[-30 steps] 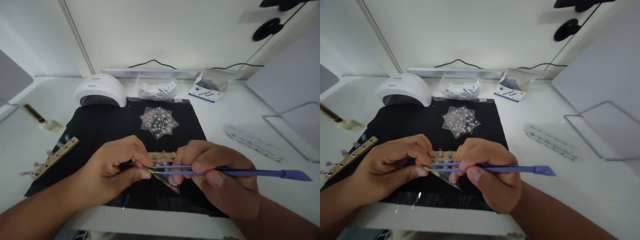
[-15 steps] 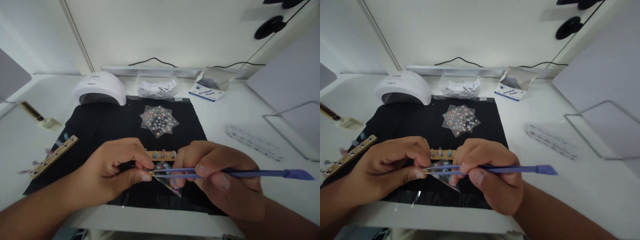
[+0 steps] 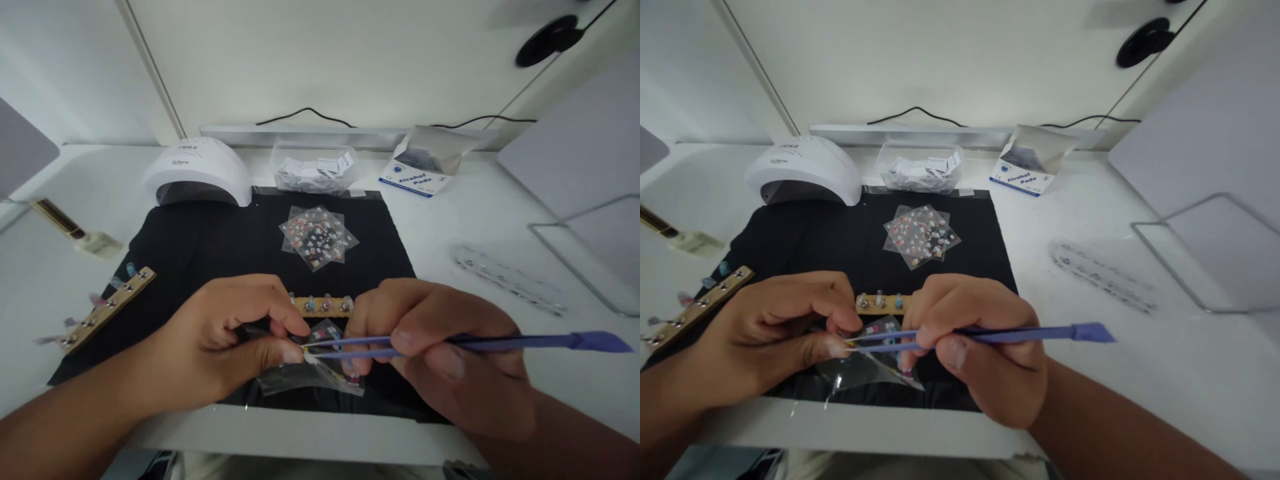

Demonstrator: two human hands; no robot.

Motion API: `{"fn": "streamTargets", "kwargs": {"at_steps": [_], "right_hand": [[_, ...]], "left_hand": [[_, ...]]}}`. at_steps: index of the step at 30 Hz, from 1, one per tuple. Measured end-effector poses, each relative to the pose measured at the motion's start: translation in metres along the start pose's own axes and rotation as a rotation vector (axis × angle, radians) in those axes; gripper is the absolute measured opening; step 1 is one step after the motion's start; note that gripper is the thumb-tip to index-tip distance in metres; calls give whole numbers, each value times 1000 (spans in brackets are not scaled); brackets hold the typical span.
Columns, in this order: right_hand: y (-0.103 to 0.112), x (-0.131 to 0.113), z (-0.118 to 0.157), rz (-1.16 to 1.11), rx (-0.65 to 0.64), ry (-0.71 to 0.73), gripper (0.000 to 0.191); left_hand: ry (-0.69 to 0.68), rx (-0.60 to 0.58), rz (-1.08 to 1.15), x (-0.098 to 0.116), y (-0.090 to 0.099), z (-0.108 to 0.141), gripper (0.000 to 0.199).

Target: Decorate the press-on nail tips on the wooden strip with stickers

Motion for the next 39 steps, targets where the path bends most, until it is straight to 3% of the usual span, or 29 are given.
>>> {"fn": "streamTargets", "kwargs": {"at_steps": [5,12,16,39], "right_hand": [[0,0,0,10,9,-7,18],[2,0,-1,11,13,0,17],[1,1,-1,-4,1,8,17],[1,1,0,42,-29,-31,19]], "left_hand": [[41,-11,62,-3,-2,1,12],[224,-38,248,-17,-6,5,13],[259,-35,221,-19,-4,7,9],[70,-215,-8,-1,-10,2,7]]}}
Point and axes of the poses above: each hand's wrist, its own z-axis away from the middle knuckle, its own y-axis out of the back of the hand, x = y × z, the point moved 9 cm from there along -z, towards the middle knuckle, and after that the axes turned 1 degree about y, right-handed, at the moved point
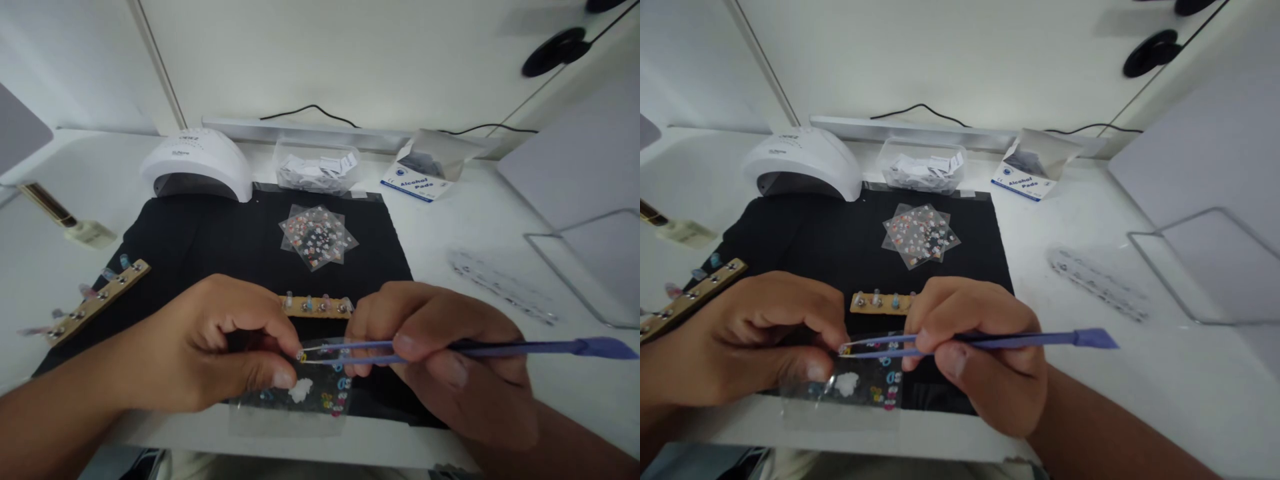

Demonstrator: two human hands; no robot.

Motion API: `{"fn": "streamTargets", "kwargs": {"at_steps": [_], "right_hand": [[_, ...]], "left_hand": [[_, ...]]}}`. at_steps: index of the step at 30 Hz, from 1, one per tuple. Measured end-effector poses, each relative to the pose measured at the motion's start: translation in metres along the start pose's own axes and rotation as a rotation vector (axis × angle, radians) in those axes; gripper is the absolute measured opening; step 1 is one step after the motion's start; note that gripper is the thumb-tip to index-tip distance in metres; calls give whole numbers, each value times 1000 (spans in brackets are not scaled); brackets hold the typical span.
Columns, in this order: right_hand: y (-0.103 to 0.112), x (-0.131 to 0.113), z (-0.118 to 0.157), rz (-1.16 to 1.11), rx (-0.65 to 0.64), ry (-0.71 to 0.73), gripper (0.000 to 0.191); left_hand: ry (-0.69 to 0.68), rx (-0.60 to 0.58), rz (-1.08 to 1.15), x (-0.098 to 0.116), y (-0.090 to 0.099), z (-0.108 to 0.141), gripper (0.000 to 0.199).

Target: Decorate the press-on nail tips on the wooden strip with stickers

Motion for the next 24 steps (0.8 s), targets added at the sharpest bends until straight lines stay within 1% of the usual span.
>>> {"fn": "streamTargets", "kwargs": {"at_steps": [8,15,18,24], "right_hand": [[-3,-4,1,29,-36,68,24],[1,-2,2,69,-29,34,19],[1,-3,2,58,-24,39,18],[-1,-1,2,39,-22,52,20]], "left_hand": [[6,-1,3,0,0,-2,5],[3,3,12,0,-1,-2,4],[2,-16,6,0,-2,-1,5],[43,-32,16,-2,-2,0,13]]}}
Point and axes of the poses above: each hand's wrist, its own z-axis away from the middle knuckle, its own y-axis out of the back of the hand, x = y × z, the point moved 9 cm from there along -z, towards the middle knuckle, and after that the axes turned 1 degree about y, right-handed, at the moved point
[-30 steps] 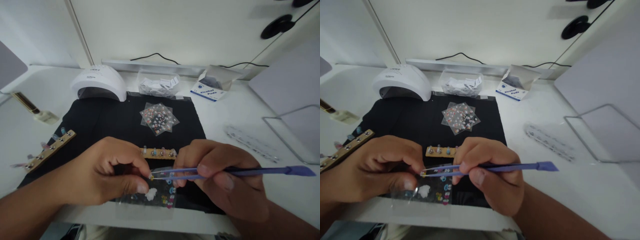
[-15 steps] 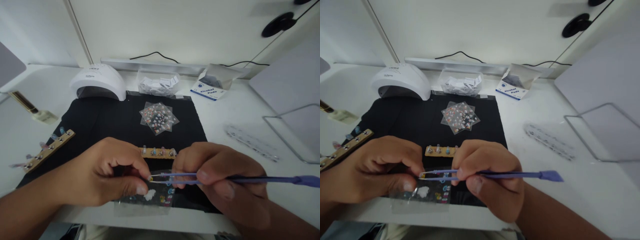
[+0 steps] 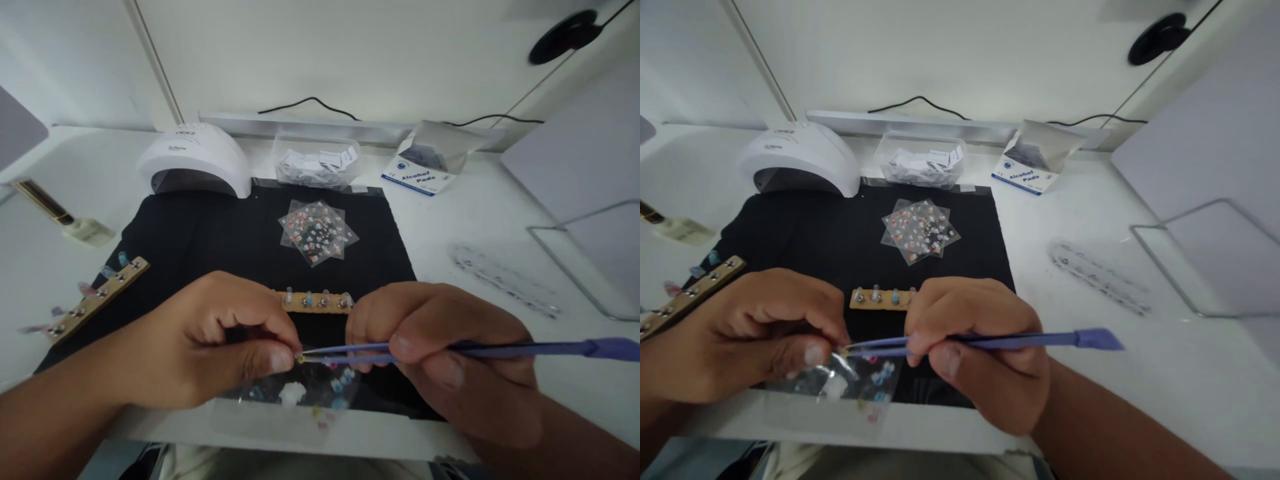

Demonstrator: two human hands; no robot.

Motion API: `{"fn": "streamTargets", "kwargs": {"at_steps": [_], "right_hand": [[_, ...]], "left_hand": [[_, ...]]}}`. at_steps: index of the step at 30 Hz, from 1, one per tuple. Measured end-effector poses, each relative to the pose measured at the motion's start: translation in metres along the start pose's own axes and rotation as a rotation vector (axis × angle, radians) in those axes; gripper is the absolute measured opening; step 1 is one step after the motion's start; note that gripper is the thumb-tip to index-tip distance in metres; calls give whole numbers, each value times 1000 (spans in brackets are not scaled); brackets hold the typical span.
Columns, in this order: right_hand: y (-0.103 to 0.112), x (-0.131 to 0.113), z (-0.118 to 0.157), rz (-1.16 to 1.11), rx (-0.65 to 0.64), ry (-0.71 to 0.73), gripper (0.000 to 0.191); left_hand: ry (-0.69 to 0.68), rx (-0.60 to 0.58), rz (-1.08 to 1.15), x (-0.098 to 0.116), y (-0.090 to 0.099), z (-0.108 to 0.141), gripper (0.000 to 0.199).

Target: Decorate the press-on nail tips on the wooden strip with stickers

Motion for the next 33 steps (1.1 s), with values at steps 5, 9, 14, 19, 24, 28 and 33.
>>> {"fn": "streamTargets", "kwargs": {"at_steps": [5,9,14,19,24,28,33], "right_hand": [[0,2,-1,-8,0,-10,22],[-1,1,-2,23,-9,-17,18],[-2,1,-3,40,-20,-19,18],[-4,1,-4,33,-50,-8,17],[-5,1,-5,33,-62,-8,17],[-6,2,-6,39,-74,-14,17],[-7,-1,-5,46,-81,-1,17]], "left_hand": [[58,1,-9,-3,0,-1,19],[82,20,-1,-5,0,0,21],[116,41,33,-10,0,0,22],[151,42,68,-14,0,2,24],[157,25,91,-12,-2,2,27],[206,23,109,-16,-2,1,27],[189,37,107,-18,-1,1,28]]}}
Point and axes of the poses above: each hand's wrist, its own z-axis away from the middle knuckle, its own y-axis out of the back of the hand, x = y × z, the point moved 9 cm from there along -z, towards the middle knuckle, and after that the axes turned 1 degree about y, right-handed, at the moved point
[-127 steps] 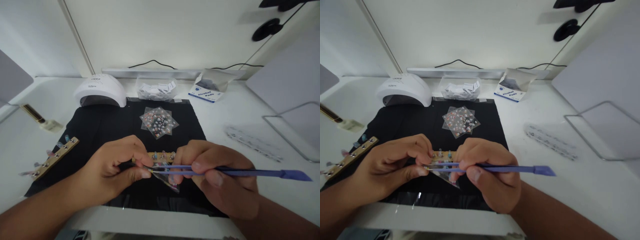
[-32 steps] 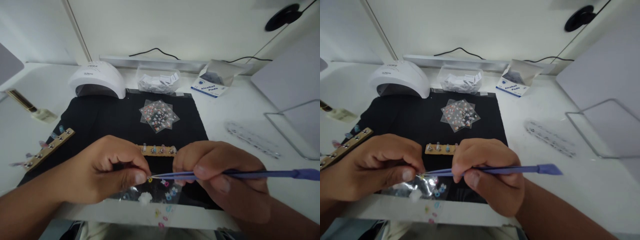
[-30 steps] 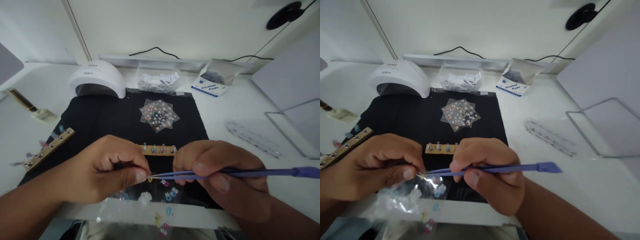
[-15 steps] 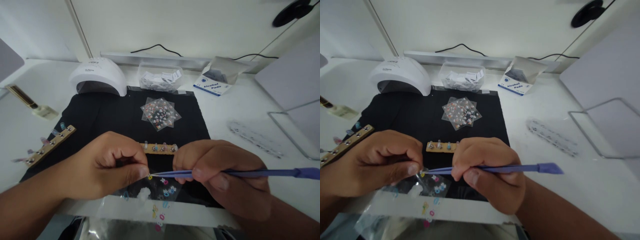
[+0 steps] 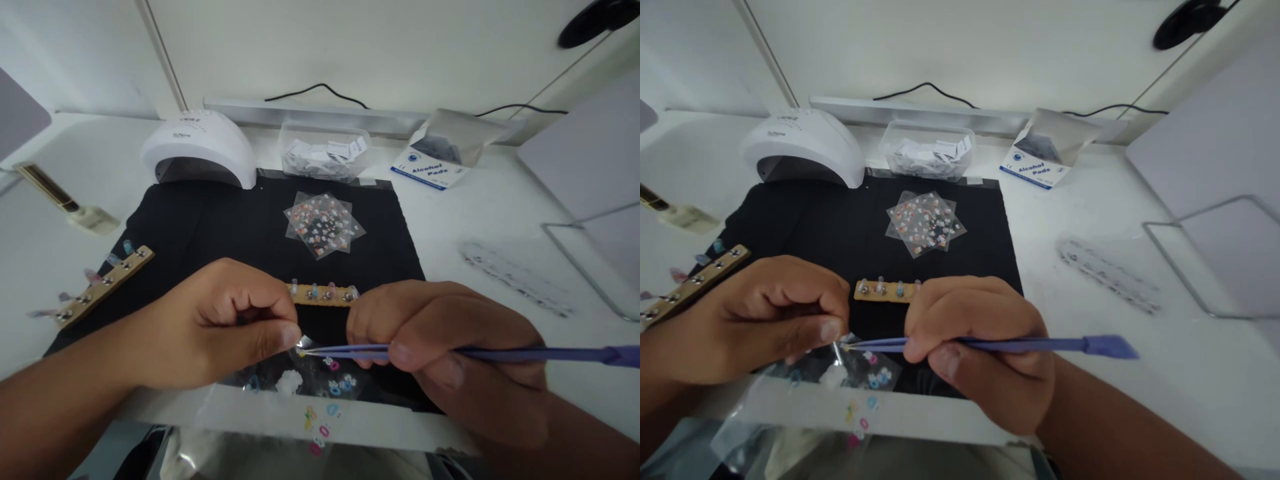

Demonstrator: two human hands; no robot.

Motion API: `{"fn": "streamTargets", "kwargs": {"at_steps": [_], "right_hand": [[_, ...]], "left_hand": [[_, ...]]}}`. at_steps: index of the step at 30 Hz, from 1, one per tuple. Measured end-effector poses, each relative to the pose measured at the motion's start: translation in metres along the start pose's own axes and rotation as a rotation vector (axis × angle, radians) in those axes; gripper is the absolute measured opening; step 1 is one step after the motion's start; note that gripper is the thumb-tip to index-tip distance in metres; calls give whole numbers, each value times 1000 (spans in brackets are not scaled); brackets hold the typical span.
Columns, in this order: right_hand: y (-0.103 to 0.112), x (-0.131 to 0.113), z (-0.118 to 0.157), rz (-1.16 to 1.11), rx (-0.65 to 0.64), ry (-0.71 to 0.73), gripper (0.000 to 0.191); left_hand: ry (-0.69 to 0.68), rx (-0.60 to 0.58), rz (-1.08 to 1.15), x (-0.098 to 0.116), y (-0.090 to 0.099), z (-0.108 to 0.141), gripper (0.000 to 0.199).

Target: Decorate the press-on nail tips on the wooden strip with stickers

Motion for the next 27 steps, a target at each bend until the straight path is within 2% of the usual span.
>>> {"fn": "streamTargets", "kwargs": {"at_steps": [27], "right_hand": [[-2,0,0,-43,-18,-8,19]], "left_hand": [[80,1,-1,-6,0,-3,25]]}}
Point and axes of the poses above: each hand's wrist, its own z-axis away from the middle knuckle, its own y-axis out of the back of the hand, x = y × z, the point moved 9 cm from there along -z, towards the middle knuckle, and after that the axes turned 1 degree about y, right-handed, at the moved point
